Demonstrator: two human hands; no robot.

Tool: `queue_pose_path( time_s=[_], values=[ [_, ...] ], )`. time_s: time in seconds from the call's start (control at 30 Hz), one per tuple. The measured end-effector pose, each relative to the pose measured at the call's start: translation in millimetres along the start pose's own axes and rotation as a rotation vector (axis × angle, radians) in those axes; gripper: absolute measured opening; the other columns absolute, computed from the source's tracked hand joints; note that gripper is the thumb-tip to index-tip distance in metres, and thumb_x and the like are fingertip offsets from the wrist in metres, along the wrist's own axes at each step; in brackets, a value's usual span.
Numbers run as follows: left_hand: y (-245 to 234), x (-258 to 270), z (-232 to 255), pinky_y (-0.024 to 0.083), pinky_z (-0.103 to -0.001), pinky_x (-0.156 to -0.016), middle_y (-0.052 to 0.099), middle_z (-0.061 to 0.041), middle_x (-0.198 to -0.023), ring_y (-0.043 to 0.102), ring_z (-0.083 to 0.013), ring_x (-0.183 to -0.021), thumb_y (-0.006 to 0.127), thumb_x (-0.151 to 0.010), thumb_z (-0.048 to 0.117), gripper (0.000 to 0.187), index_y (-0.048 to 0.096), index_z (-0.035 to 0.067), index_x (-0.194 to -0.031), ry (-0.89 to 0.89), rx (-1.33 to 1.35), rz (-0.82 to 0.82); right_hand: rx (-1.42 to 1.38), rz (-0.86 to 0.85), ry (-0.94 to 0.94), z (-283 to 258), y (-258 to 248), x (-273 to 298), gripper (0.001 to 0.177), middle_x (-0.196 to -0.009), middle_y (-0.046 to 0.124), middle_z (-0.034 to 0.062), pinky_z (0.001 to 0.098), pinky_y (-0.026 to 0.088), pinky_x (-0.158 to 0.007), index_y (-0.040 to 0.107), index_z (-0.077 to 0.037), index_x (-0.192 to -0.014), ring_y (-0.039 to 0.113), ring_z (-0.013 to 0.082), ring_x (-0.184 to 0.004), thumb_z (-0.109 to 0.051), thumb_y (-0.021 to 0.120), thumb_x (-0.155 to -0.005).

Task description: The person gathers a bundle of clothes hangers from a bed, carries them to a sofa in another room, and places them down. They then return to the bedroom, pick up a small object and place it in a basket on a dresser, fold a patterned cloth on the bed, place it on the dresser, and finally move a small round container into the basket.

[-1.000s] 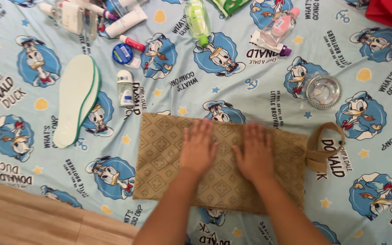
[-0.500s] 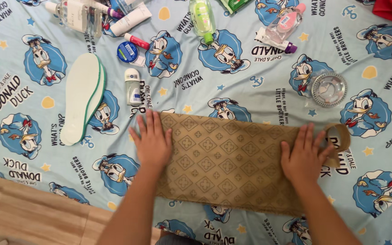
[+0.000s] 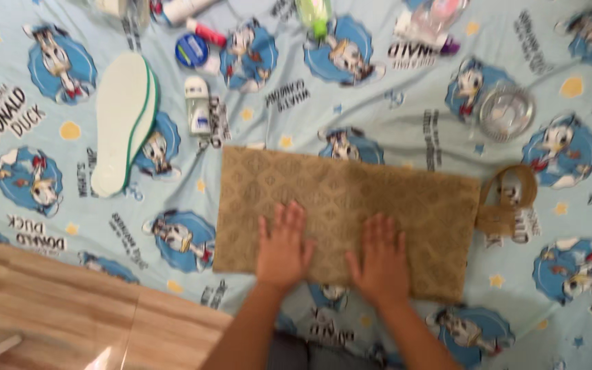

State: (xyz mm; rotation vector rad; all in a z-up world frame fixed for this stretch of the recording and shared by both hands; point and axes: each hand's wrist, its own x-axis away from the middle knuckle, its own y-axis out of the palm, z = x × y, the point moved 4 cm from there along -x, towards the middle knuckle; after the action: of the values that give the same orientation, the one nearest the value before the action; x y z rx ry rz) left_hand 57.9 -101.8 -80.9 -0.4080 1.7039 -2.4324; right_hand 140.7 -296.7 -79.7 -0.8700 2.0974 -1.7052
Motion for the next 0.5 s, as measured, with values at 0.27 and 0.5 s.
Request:
queue_pose_path(
  time_s=[0.27, 0.5],
  values=[
    [-30.6, 6.0, -63.0, 0.010, -0.059, -0.122, 0.026, -0.012, -0.166, 0.019, -0.0327, -0.154, 0.044, -0.098, 0.048, 0.075, 0.028, 0.008, -0.159, -0.153, -0.123, -0.028, 0.022, 0.035, 0.164, 70.4, -18.5, 28.1, 0.089, -0.167, 0.022, 0.0253, 0.0550, 0.010, -0.124, 0.026, 0.004, -0.158, 0.016, 0.0378, -0.156, -0.057, 0.044, -0.095],
    [-55.3, 21.6, -88.0, 0.028, -0.052, -0.120, 0.039, -0.020, -0.163, 0.033, -0.0385, -0.151, 0.058, -0.101, 0.037, 0.068, 0.037, 0.004, -0.156, -0.350, -0.073, 0.199, 0.086, 0.053, 0.353, 115.6, -33.7, 57.8, 0.084, -0.169, 0.023, 0.0285, 0.0681, 0.007, -0.121, 0.028, 0.008, -0.159, 0.013, 0.0471, -0.157, -0.050, 0.045, -0.100]
  ],
)
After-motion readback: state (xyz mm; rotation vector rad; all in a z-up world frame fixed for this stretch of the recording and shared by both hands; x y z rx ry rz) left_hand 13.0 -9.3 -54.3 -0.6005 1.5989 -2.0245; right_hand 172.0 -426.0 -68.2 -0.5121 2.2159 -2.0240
